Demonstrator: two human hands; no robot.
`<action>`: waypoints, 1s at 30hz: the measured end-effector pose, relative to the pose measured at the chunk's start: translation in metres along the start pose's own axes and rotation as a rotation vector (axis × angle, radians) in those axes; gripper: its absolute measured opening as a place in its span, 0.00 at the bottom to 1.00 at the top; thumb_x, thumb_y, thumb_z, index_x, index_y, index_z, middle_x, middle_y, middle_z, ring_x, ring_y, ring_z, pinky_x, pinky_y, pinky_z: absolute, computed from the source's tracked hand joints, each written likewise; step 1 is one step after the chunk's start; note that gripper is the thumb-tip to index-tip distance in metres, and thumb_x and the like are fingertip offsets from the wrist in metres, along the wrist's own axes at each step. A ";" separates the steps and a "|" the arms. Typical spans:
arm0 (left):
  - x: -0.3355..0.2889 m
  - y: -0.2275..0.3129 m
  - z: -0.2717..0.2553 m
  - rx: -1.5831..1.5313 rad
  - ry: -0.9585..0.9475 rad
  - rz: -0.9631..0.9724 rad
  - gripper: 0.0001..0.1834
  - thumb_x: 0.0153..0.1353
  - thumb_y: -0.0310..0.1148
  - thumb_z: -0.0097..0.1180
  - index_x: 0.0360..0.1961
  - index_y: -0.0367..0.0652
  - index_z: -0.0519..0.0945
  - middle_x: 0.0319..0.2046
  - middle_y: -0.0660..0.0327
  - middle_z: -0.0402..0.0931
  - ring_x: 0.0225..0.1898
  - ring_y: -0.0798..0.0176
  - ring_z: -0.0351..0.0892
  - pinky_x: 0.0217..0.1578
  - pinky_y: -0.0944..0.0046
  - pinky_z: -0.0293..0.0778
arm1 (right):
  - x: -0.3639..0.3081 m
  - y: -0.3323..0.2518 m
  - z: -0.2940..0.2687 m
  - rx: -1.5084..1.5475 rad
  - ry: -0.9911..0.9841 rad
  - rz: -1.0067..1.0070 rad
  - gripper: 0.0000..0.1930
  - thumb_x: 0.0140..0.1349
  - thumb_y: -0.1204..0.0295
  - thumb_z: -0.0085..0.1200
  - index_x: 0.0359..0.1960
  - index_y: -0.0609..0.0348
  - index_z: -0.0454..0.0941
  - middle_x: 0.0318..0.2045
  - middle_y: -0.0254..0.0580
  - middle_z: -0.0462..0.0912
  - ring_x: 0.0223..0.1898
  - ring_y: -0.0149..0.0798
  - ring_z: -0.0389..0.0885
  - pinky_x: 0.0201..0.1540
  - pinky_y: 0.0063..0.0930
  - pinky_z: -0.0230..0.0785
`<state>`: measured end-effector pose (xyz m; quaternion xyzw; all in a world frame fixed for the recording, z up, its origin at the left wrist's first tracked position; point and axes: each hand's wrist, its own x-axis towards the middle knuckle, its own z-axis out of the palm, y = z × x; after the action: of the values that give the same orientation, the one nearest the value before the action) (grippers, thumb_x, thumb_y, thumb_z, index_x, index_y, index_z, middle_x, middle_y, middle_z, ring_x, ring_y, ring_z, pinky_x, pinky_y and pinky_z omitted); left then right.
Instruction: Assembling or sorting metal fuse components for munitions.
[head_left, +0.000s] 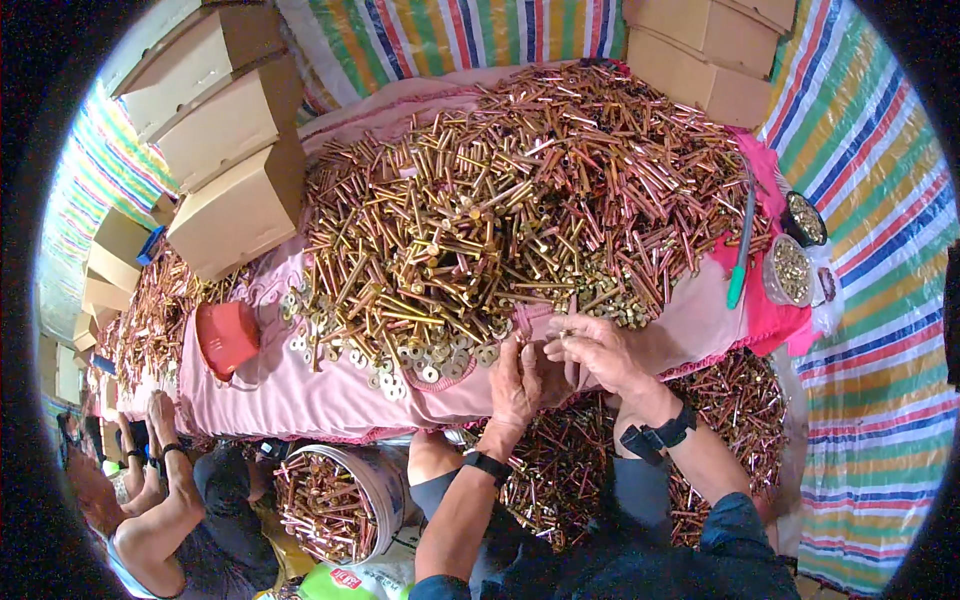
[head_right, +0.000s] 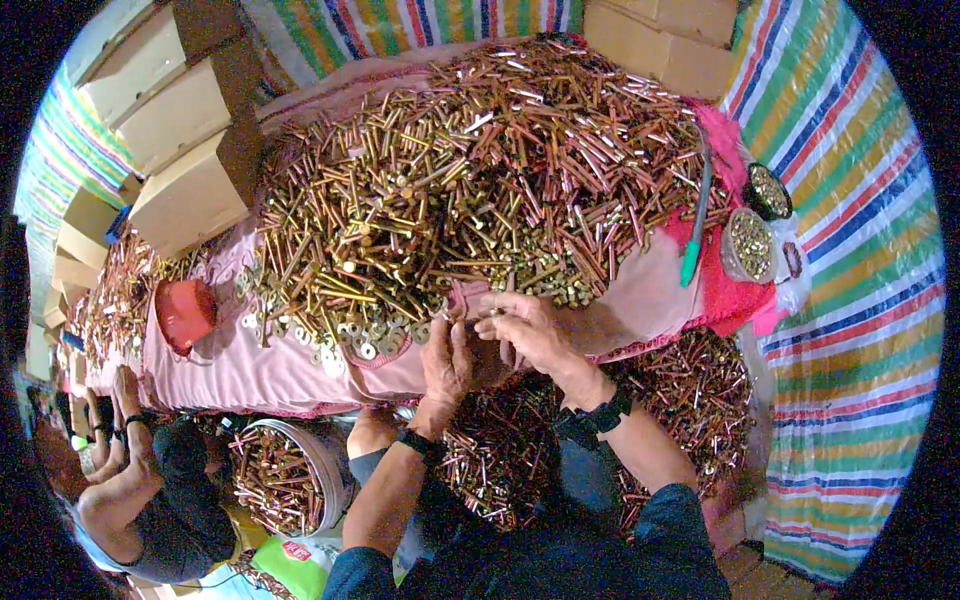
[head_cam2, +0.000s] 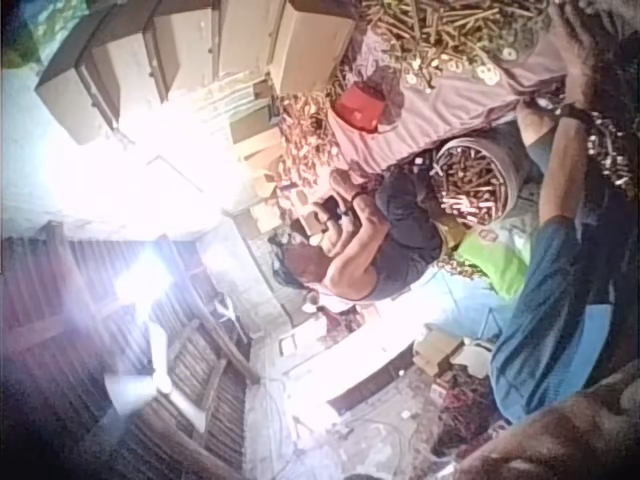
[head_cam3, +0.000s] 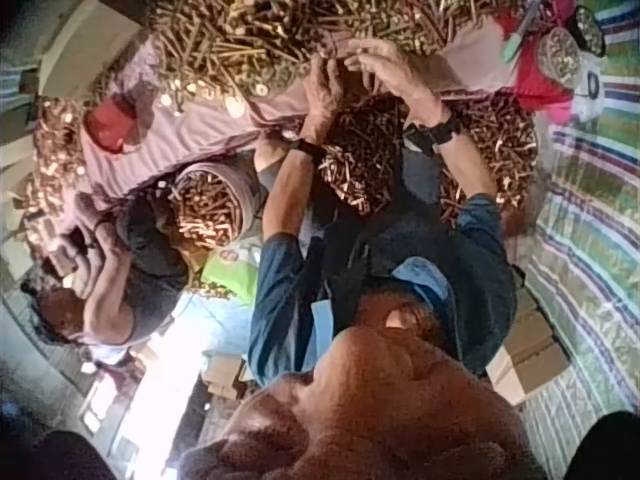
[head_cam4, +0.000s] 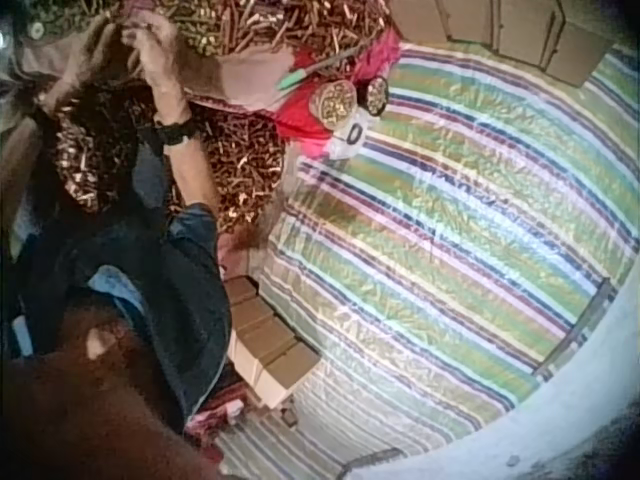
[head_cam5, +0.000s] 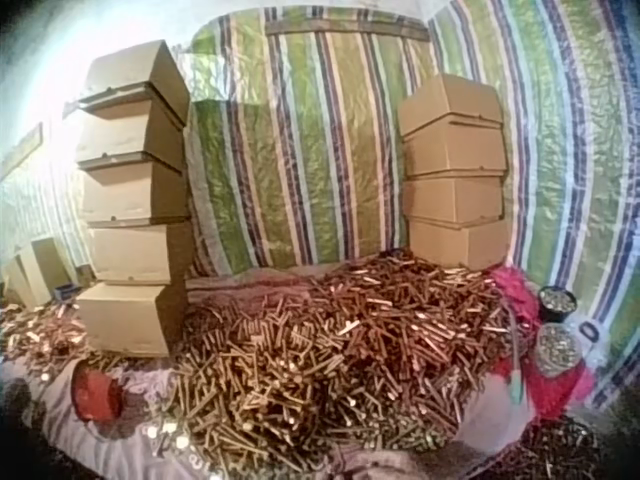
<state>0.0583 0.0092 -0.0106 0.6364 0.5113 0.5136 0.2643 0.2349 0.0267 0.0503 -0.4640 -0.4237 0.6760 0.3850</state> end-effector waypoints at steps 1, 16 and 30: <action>0.000 -0.003 0.000 -0.002 -0.026 0.003 0.14 0.73 0.32 0.51 0.54 0.37 0.73 0.35 0.44 0.81 0.34 0.36 0.82 0.33 0.46 0.76 | 0.002 0.006 -0.004 0.119 0.009 -0.009 0.19 0.72 0.76 0.52 0.62 0.70 0.70 0.44 0.48 0.84 0.44 0.42 0.88 0.34 0.28 0.84; -0.001 -0.002 0.000 -0.039 -0.023 0.038 0.09 0.59 0.19 0.49 0.41 0.39 0.71 0.27 0.42 0.71 0.31 0.32 0.73 0.31 0.42 0.69 | 0.012 0.013 0.002 0.506 -0.105 0.046 0.14 0.72 0.80 0.49 0.57 0.66 0.76 0.47 0.52 0.85 0.47 0.49 0.88 0.35 0.29 0.86; -0.003 -0.006 -0.004 -0.027 -0.071 0.041 0.10 0.57 0.19 0.49 0.40 0.39 0.70 0.29 0.42 0.70 0.32 0.31 0.71 0.32 0.43 0.68 | 0.000 -0.028 0.033 -0.633 0.082 -0.524 0.15 0.67 0.77 0.58 0.55 0.64 0.78 0.47 0.47 0.86 0.47 0.42 0.87 0.51 0.32 0.81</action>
<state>0.0525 0.0074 -0.0160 0.6609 0.4817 0.5026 0.2802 0.2065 0.0287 0.0830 -0.4624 -0.6988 0.3724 0.3989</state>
